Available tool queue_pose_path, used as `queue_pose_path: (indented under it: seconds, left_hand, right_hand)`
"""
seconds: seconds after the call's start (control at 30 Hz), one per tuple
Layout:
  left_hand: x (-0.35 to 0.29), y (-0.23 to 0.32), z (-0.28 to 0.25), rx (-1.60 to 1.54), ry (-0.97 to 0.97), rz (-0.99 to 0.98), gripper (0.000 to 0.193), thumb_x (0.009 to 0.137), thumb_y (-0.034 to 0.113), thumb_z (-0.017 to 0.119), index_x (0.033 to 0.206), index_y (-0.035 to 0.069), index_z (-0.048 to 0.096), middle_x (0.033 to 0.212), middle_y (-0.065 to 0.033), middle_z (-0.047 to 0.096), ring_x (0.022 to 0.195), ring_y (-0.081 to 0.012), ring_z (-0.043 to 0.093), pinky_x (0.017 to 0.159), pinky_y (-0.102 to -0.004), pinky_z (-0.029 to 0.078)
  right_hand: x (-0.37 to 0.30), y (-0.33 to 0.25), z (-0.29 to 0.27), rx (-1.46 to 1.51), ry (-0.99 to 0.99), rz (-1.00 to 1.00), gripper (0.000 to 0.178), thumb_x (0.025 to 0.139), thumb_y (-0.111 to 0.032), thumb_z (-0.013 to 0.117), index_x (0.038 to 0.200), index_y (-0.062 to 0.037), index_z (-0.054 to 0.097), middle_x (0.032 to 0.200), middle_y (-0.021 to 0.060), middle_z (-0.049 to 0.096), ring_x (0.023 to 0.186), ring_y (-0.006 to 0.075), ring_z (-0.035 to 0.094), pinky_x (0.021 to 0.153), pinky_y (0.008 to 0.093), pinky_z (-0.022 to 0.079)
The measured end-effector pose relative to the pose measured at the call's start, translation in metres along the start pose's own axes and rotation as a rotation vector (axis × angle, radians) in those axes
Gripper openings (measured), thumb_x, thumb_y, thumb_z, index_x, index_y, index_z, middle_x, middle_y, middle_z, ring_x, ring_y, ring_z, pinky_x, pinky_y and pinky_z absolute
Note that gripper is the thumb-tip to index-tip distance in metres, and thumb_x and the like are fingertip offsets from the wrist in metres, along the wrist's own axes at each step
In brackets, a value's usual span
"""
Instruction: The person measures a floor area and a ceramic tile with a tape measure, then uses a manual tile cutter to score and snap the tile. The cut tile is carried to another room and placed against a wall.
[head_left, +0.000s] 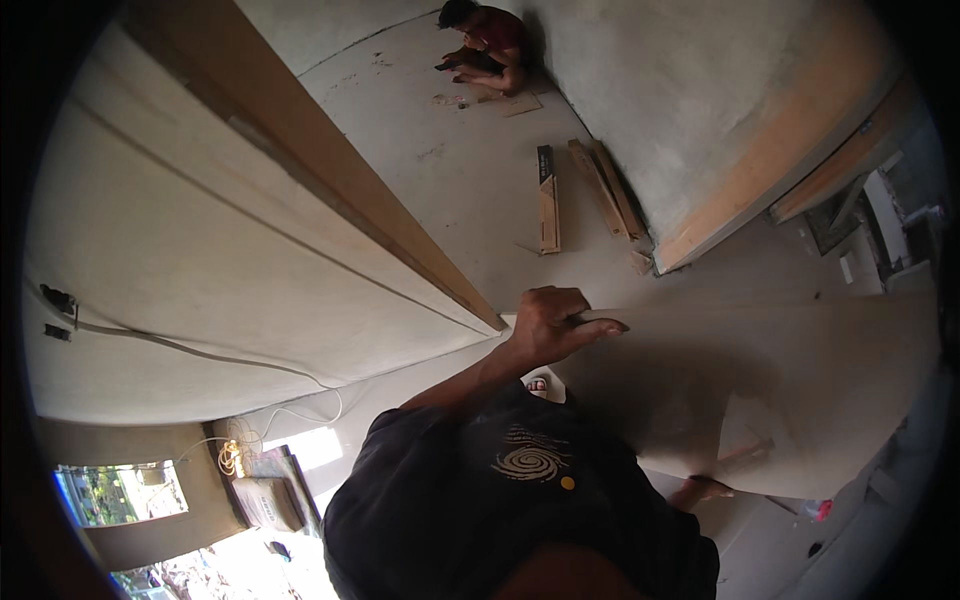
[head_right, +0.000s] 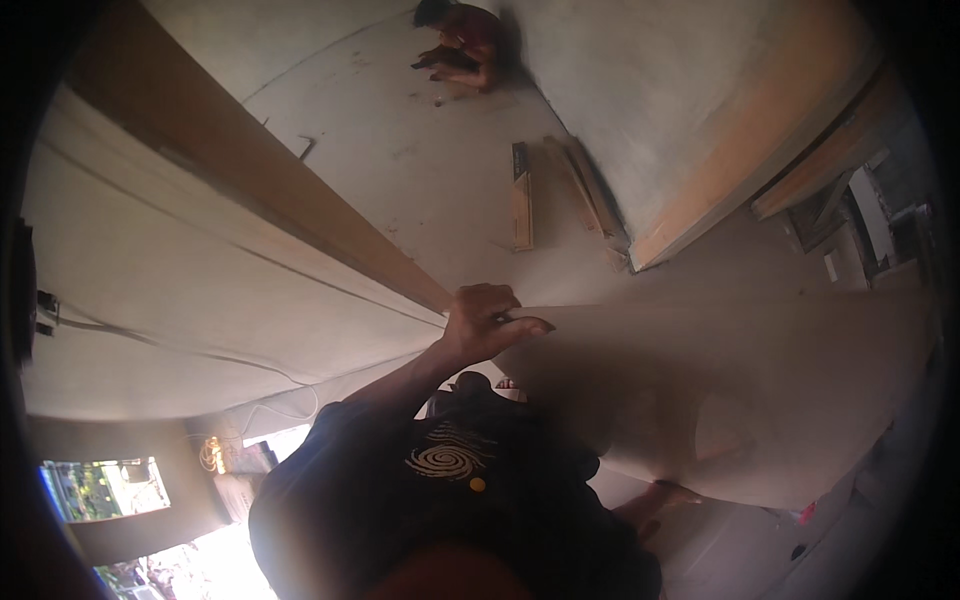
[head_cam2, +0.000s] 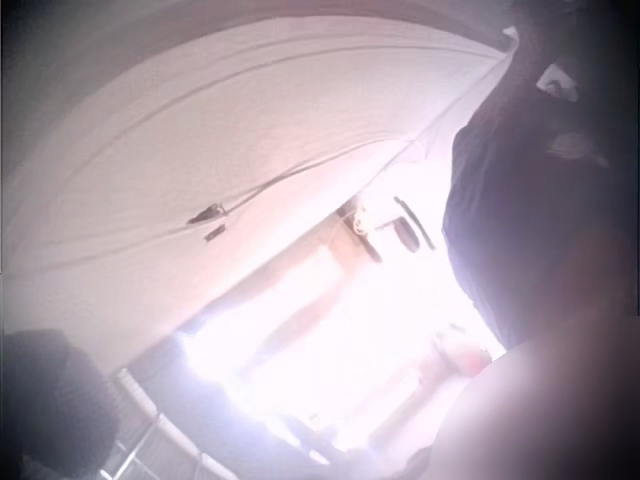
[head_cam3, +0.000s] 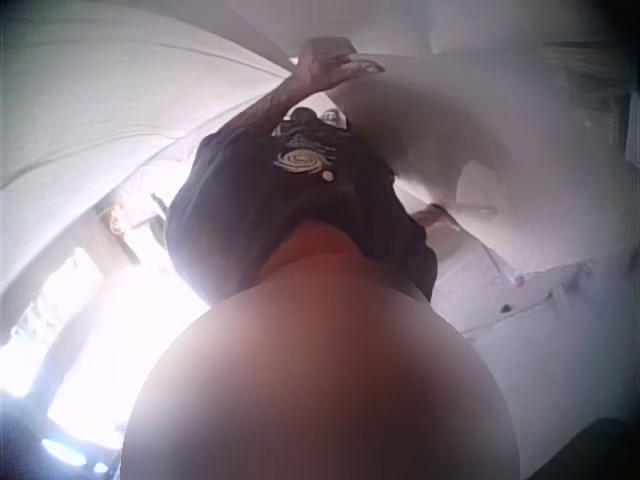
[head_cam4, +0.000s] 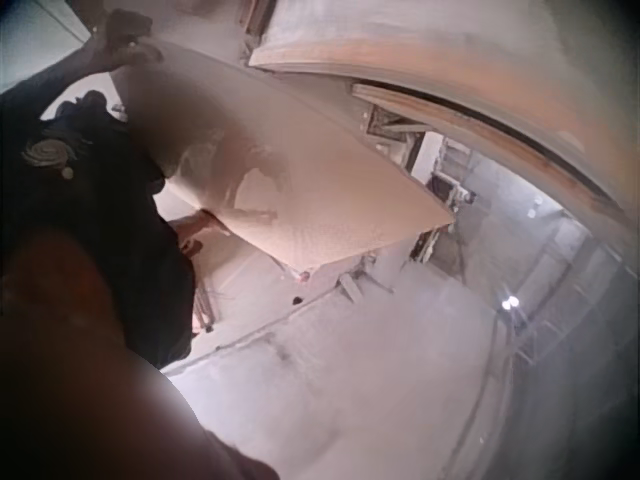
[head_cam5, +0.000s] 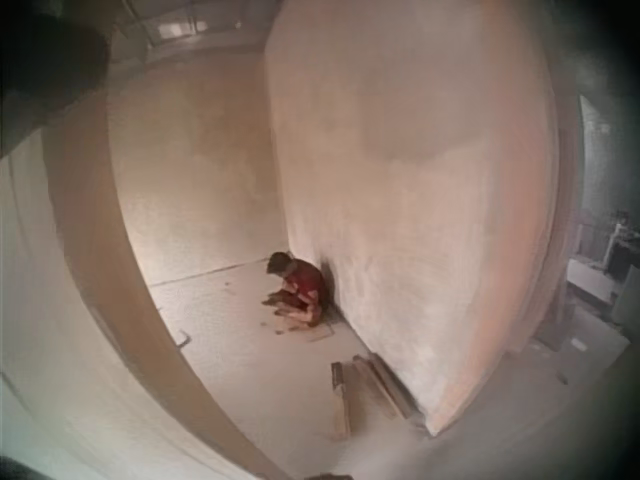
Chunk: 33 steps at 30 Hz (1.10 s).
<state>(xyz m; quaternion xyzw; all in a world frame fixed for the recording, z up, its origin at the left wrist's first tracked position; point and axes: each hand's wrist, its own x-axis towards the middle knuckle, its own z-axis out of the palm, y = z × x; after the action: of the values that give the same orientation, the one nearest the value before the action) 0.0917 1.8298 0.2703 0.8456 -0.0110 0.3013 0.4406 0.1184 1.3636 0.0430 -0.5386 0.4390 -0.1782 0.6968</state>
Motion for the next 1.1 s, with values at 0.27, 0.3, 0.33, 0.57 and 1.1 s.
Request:
queue_pose_path:
  seconds: [0.27,0.3,0.33,0.57,1.1]
  left_hand:
    - [0.179,-0.074,0.082,-0.053,0.125,0.260,0.055,0.059,0.051,0.080,0.049,0.008,0.046,0.046,-0.0032,0.041,0.041,-0.0215,0.045,0.040,-0.0339,0.032]
    - [0.196,-0.080,0.082,-0.023,0.133,0.278,0.056,0.059,0.052,0.079,0.049,0.009,0.046,0.046,-0.0028,0.040,0.041,-0.0215,0.045,0.040,-0.0340,0.032]
    - [0.211,-0.086,0.080,-0.003,0.139,0.282,0.057,0.058,0.053,0.079,0.049,0.009,0.045,0.046,-0.0023,0.040,0.041,-0.0215,0.044,0.039,-0.0340,0.032]
    - [0.304,-0.172,0.032,0.086,0.228,0.298,0.056,0.061,0.054,0.077,0.049,0.010,0.044,0.045,-0.0017,0.039,0.040,-0.0220,0.044,0.039,-0.0342,0.031]
    - [0.439,-0.397,-0.283,0.246,0.402,0.359,0.063,0.063,0.057,0.074,0.049,0.010,0.034,0.047,-0.0029,0.036,0.042,-0.0227,0.042,0.043,-0.0331,0.032]
  right_hand:
    - [0.068,0.005,0.237,-0.175,-0.269,0.060,0.085,0.086,-0.069,0.024,0.136,-0.0007,0.036,0.138,0.0184,0.038,0.119,0.0366,0.044,0.102,0.0444,0.035]
    - [0.068,0.004,0.275,-0.213,-0.323,0.056,0.085,0.087,-0.069,0.024,0.136,-0.0007,0.036,0.138,0.0184,0.038,0.119,0.0366,0.044,0.102,0.0444,0.035]
    - [0.066,0.004,0.311,-0.248,-0.377,0.060,0.085,0.087,-0.069,0.024,0.136,-0.0007,0.036,0.138,0.0184,0.038,0.119,0.0365,0.044,0.102,0.0444,0.035]
    - [-0.006,0.055,0.575,-0.393,-0.734,0.100,0.085,0.087,-0.068,0.025,0.136,-0.0006,0.035,0.138,0.0182,0.037,0.120,0.0361,0.043,0.103,0.0444,0.034]
    - [-0.233,0.149,0.897,-0.535,-0.893,0.042,0.084,0.087,-0.068,0.027,0.137,-0.0004,0.034,0.140,0.0178,0.035,0.122,0.0353,0.041,0.104,0.0443,0.033]
